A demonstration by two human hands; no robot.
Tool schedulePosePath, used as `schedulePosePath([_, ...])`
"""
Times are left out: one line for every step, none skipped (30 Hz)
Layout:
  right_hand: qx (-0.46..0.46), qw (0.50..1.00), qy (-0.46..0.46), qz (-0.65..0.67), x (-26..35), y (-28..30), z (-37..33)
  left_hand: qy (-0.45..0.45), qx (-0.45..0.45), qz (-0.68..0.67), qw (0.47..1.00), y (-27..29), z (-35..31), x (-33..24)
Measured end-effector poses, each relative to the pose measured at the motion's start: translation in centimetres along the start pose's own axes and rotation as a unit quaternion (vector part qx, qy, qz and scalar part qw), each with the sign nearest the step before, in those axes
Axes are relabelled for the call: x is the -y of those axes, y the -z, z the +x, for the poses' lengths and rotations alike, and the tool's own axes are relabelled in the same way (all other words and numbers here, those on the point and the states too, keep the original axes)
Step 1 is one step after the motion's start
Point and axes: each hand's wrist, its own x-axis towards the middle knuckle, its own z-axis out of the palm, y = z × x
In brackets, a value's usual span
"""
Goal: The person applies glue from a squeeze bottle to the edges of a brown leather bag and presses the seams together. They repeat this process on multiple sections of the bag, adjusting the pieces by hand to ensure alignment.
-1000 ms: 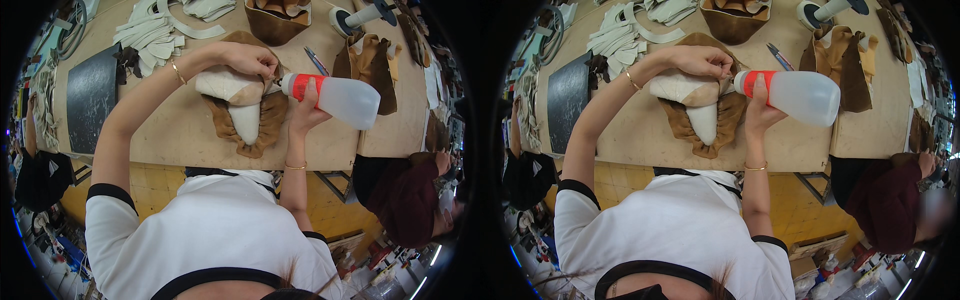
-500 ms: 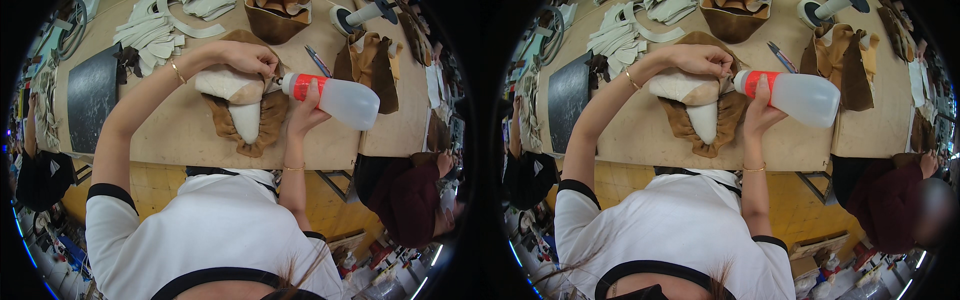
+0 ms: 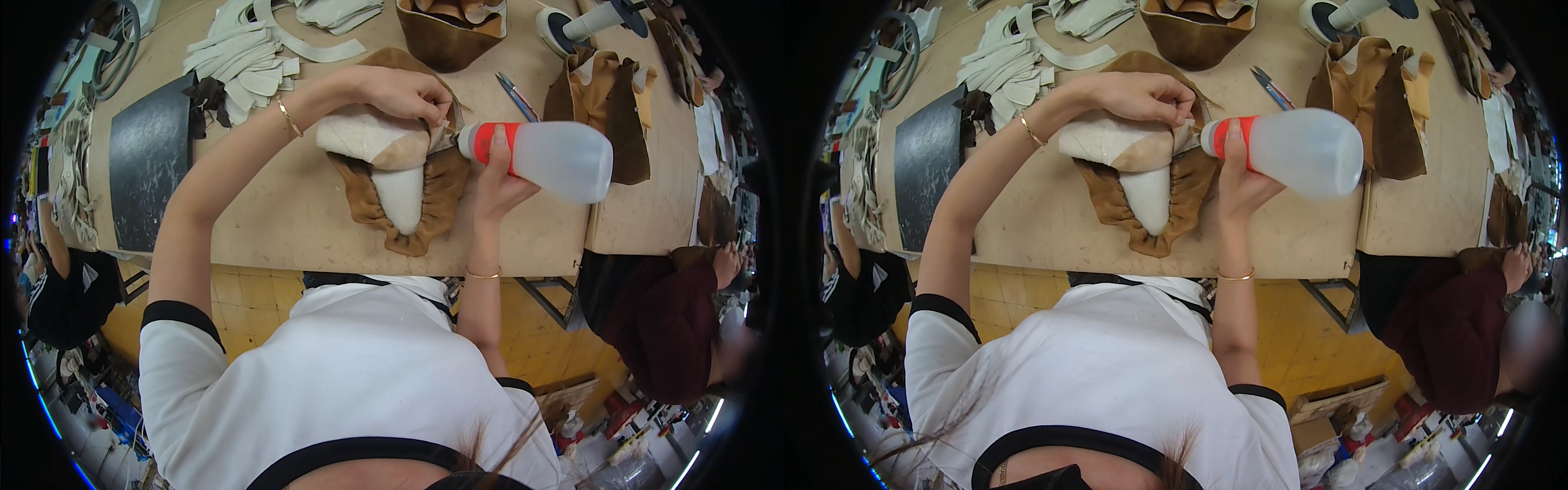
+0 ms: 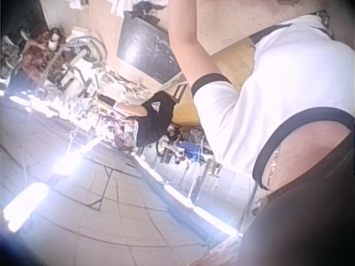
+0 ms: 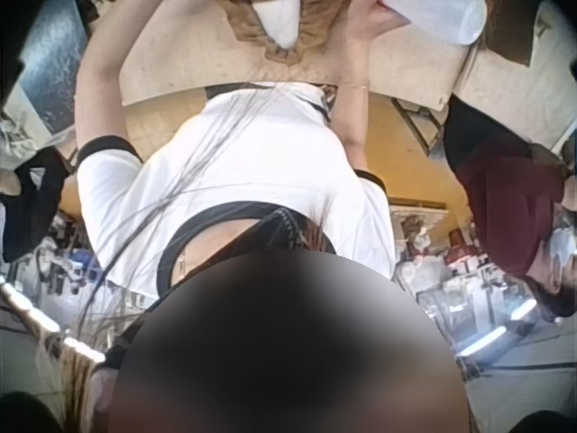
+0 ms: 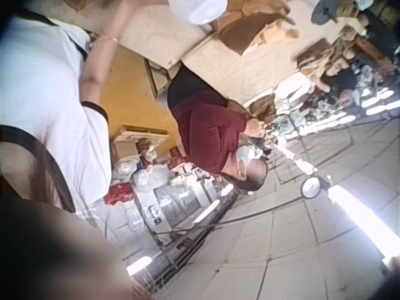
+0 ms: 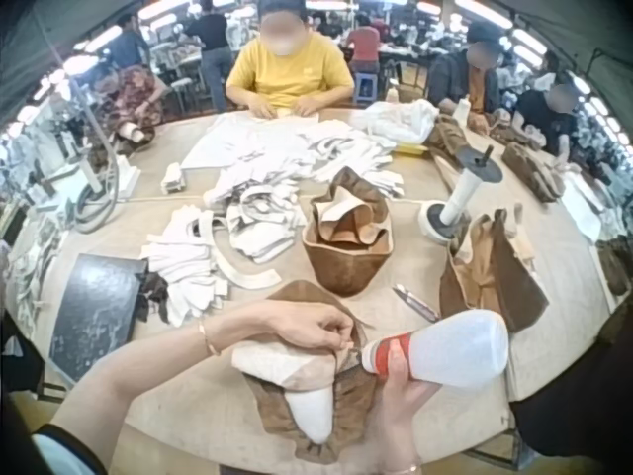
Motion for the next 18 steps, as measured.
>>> schedulePosePath([0.003,0.999,0.029,-0.012,-0.1,-0.2,0.6,0.012,0.002,0.01,1.0,0.1,0.0,0.0])
schedulePosePath([0.007,0.998,0.057,-0.029,0.0,-0.2,1.1,0.018,0.002,0.021,1.0,0.1,0.1,0.1])
schedulePosePath([0.017,0.996,0.082,-0.042,0.0,-0.2,1.5,0.014,0.003,0.016,1.0,0.1,0.2,0.1])
schedulePosePath([0.027,0.992,0.104,-0.058,0.1,-0.1,1.8,0.007,0.002,0.011,1.0,0.1,0.2,0.1])
schedulePosePath([0.04,0.988,0.131,-0.076,0.3,-0.1,1.9,0.006,0.002,0.008,1.0,0.0,0.2,0.1])
schedulePosePath([0.046,0.991,0.112,-0.059,0.4,0.0,2.0,0.003,-0.003,0.006,1.0,0.0,0.2,0.2])
schedulePosePath([0.051,0.993,0.098,-0.046,0.5,0.0,1.9,0.006,-0.004,0.007,1.0,0.0,0.2,0.2])
schedulePosePath([0.055,0.994,0.083,-0.033,0.6,0.1,1.7,0.01,-0.002,0.01,1.0,0.0,0.2,0.3])
schedulePosePath([0.04,0.997,0.068,-0.006,0.7,0.0,1.5,0.009,-0.003,0.008,1.0,0.0,0.3,0.4])
schedulePosePath([0.025,0.998,0.053,0.021,0.7,-0.1,1.1,0.009,-0.002,0.008,1.0,0.0,0.3,0.4])
schedulePosePath([0.011,0.998,0.037,0.048,0.7,-0.1,0.9,0.002,-0.001,0.007,1.0,-0.1,0.3,0.5])
schedulePosePath([0.024,0.998,0.059,0.021,0.6,-0.2,0.8,0.007,-0.001,0.005,1.0,-0.1,0.4,0.5])
schedulePosePath([0.036,0.996,0.082,-0.005,0.4,-0.3,0.8,0.005,-0.001,0.004,1.0,-0.1,0.4,0.4])
schedulePosePath([0.047,0.994,0.093,-0.038,0.3,-0.4,0.8,0.011,0.0,0.005,1.0,-0.2,0.4,0.3])
schedulePosePath([0.037,0.994,0.09,-0.043,0.3,-0.3,0.8,0.0,-0.004,0.008,1.0,-0.2,0.3,0.1])
schedulePosePath([0.027,0.995,0.077,-0.053,0.3,-0.2,0.9,-0.001,-0.011,0.013,1.0,-0.3,0.1,-0.1])
schedulePosePath([0.02,0.995,0.069,-0.063,0.4,-0.1,0.9,0.008,-0.022,0.023,0.999,-0.3,-0.3,-0.5])
schedulePosePath([-0.015,0.998,0.056,-0.031,0.6,0.1,1.0,-0.019,-0.033,0.018,0.999,-0.5,-0.8,-0.8])
